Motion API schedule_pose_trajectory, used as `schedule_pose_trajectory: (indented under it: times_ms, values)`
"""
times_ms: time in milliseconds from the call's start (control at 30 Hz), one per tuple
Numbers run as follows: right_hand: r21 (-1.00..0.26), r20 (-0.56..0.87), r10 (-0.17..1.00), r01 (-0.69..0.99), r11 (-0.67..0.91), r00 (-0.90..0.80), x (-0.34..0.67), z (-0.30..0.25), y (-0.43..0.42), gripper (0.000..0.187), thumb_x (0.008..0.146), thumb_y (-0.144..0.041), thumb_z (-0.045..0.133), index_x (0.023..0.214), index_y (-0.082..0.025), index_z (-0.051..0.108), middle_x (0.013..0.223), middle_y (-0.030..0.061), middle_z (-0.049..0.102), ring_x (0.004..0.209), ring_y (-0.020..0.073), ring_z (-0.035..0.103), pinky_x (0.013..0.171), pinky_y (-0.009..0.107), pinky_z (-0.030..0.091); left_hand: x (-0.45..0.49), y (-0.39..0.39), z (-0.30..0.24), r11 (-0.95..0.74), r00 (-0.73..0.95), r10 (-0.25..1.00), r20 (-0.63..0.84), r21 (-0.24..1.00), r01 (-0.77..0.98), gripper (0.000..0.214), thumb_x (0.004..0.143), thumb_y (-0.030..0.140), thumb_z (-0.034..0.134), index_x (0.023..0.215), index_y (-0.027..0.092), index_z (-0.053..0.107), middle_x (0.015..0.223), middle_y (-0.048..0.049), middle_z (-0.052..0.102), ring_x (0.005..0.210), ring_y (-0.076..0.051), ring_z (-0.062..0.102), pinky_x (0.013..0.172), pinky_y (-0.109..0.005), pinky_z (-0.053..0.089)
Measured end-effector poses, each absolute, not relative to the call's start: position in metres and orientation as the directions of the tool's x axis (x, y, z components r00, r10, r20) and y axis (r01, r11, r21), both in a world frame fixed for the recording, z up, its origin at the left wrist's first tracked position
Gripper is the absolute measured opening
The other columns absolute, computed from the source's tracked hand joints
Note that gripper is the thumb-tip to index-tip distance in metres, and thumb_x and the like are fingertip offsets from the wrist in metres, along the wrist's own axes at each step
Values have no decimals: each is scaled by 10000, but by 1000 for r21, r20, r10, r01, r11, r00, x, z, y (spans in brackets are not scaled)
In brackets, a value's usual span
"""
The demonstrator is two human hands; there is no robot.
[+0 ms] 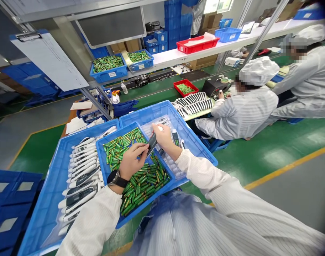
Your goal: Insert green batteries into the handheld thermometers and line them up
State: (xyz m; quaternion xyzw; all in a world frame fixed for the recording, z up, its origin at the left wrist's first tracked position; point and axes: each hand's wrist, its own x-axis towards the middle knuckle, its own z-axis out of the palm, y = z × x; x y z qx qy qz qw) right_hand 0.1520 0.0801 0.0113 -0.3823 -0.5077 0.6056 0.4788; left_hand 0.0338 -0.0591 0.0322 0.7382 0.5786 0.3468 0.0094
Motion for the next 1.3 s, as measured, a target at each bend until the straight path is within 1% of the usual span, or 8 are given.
schedule_pose_trajectory:
  times_ms: [167,433,600,700,800,900,1067,1300]
  values:
    - [-971,31,975,-240,-23,-219,156,10,84,411,820,-553,612,641,-192,528,495,-7,548,458,142,540,476,255,450,37,-59,25,-358,222,845,486,208,910,485,917,383,617,1345,165,554,1277,-152,643,1168,-259,638,971,-378,569]
    - [-981,29,982,-192,-8,-186,152,-7,89,413,822,-542,625,601,-203,540,487,-14,531,462,135,515,462,247,412,44,-57,12,-260,266,856,443,-77,963,374,986,285,471,1282,83,577,1198,-175,688,1015,-270,695,766,-355,592]
    - [-986,61,988,-161,38,-141,156,-1,96,420,835,-565,608,626,-205,548,518,-11,534,520,143,524,479,250,407,41,-54,17,-227,168,842,512,55,972,358,982,337,491,1278,148,562,1215,-136,671,1082,-244,649,877,-353,543]
    - [-980,86,994,-182,74,-60,165,7,107,415,858,-566,585,653,-206,552,543,-5,543,549,156,541,501,266,425,40,-55,22,-100,9,855,519,146,984,346,949,462,522,1080,153,607,987,-114,682,925,-238,643,786,-351,503]
    - [-975,100,995,-200,100,11,174,11,117,417,879,-566,561,663,-210,542,565,1,555,577,165,556,531,276,445,41,-57,21,-138,87,947,308,147,979,386,920,563,525,824,193,580,718,-39,631,698,-205,598,699,-350,427]
    - [-970,121,992,-206,127,39,178,11,121,425,885,-571,545,655,-214,526,573,4,568,579,167,555,549,282,452,43,-57,16,-249,242,968,60,224,942,388,878,591,583,844,204,584,712,-15,656,682,-202,598,725,-360,399]
    - [-971,153,988,-184,152,10,176,8,119,428,881,-580,527,662,-212,546,587,4,593,574,163,559,565,281,453,45,-56,13,-249,288,957,-31,421,872,226,879,409,631,987,212,603,870,-18,702,794,-213,620,759,-358,404]
    - [-969,142,990,-203,139,2,174,4,120,422,856,-596,541,673,-216,551,582,10,613,566,173,568,569,288,462,39,-59,13,-279,307,952,17,467,839,303,865,137,513,1131,220,634,1053,-54,713,868,-209,629,793,-348,461]
